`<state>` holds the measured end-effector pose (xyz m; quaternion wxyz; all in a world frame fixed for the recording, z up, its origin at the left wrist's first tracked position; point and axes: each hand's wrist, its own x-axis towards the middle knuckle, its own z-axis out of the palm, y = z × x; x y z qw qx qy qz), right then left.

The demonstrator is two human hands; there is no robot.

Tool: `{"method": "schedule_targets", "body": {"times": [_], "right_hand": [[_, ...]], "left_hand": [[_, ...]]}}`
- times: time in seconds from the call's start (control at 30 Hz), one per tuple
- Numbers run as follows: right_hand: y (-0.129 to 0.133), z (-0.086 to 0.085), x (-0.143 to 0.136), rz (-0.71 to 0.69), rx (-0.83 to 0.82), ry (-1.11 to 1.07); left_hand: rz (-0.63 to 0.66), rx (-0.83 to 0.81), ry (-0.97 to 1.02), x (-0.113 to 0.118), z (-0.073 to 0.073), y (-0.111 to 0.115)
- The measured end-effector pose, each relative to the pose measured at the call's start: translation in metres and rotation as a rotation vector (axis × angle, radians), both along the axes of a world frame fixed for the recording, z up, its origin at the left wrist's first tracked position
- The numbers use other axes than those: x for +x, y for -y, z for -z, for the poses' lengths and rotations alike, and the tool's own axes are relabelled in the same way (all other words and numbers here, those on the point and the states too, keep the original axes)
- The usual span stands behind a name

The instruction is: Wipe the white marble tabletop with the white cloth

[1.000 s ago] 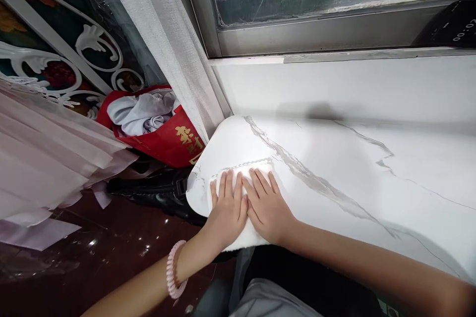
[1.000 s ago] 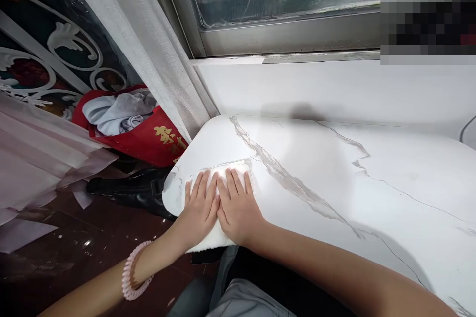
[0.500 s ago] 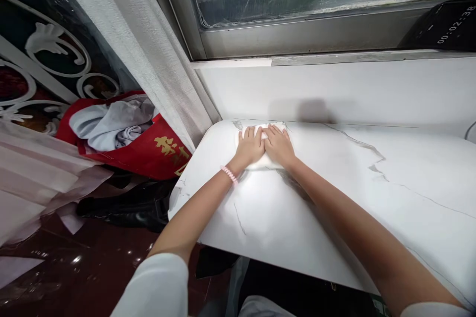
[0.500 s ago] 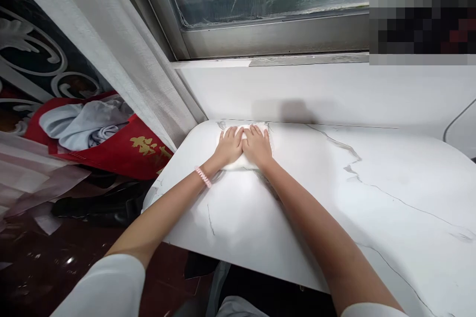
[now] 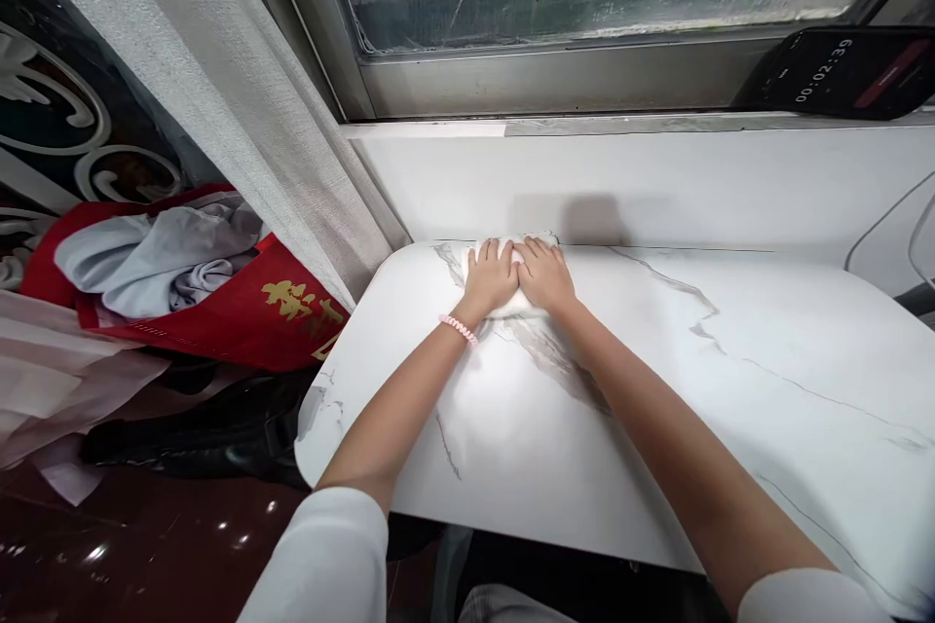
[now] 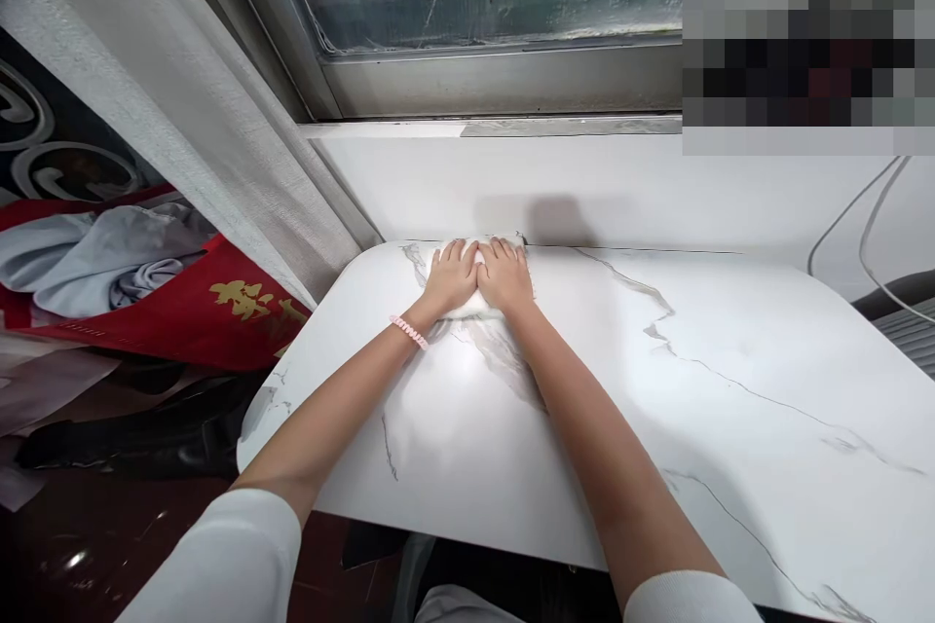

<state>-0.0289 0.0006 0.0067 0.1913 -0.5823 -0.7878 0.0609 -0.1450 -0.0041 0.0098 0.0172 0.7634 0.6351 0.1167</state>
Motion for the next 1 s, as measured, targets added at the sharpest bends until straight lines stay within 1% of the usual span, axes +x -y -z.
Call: {"method": "schedule_targets", "body": {"times": [0.07,0.17,0.23,0.33,0.47,0.53,0.6,0.7,0.77,0.8,0.87,0.93,0.97,1.0], "right_hand": [[0.016,0.000,0.004,-0.005,-0.025,0.011],[0.051,0.001,0.011,-0.023,-0.038,0.037],[0.081,0.003,0.016,-0.029,-0.027,0.059],[0.133,0.006,0.026,-0.044,-0.009,0.102],[0.200,0.009,0.045,-0.110,0.032,0.164],[0.226,0.011,0.056,-0.132,0.064,0.178],[0.244,0.013,0.065,-0.144,0.088,0.181],[0.253,0.013,0.075,-0.143,0.075,0.173],[0.245,0.010,0.080,-0.132,0.016,0.165],[0.237,0.008,0.081,-0.121,-0.031,0.157],[0.214,0.003,0.085,-0.105,-0.155,0.132],[0.182,-0.002,0.088,-0.093,-0.275,0.086],[0.165,-0.003,0.089,-0.078,-0.306,0.054],[0.148,-0.004,0.090,-0.060,-0.303,0.020]], "left_hand": [[0.015,-0.006,-0.027,0.002,0.000,0.016],[0.043,0.001,-0.067,0.006,0.001,0.050],[0.060,0.004,-0.073,0.009,0.002,0.079],[0.088,0.011,-0.064,0.015,0.004,0.130],[0.152,0.064,-0.064,0.024,0.007,0.196],[0.192,0.085,-0.070,0.029,0.009,0.221],[0.229,0.095,-0.076,0.034,0.011,0.237],[0.259,0.086,-0.079,0.040,0.012,0.243],[0.270,0.049,-0.073,0.044,0.011,0.237],[0.270,0.025,-0.068,0.045,0.009,0.231],[0.260,-0.020,-0.063,0.050,0.007,0.214],[0.233,-0.044,-0.057,0.056,0.005,0.190],[0.214,-0.046,-0.049,0.060,0.004,0.175],[0.194,-0.042,-0.037,0.064,0.004,0.158]]}}
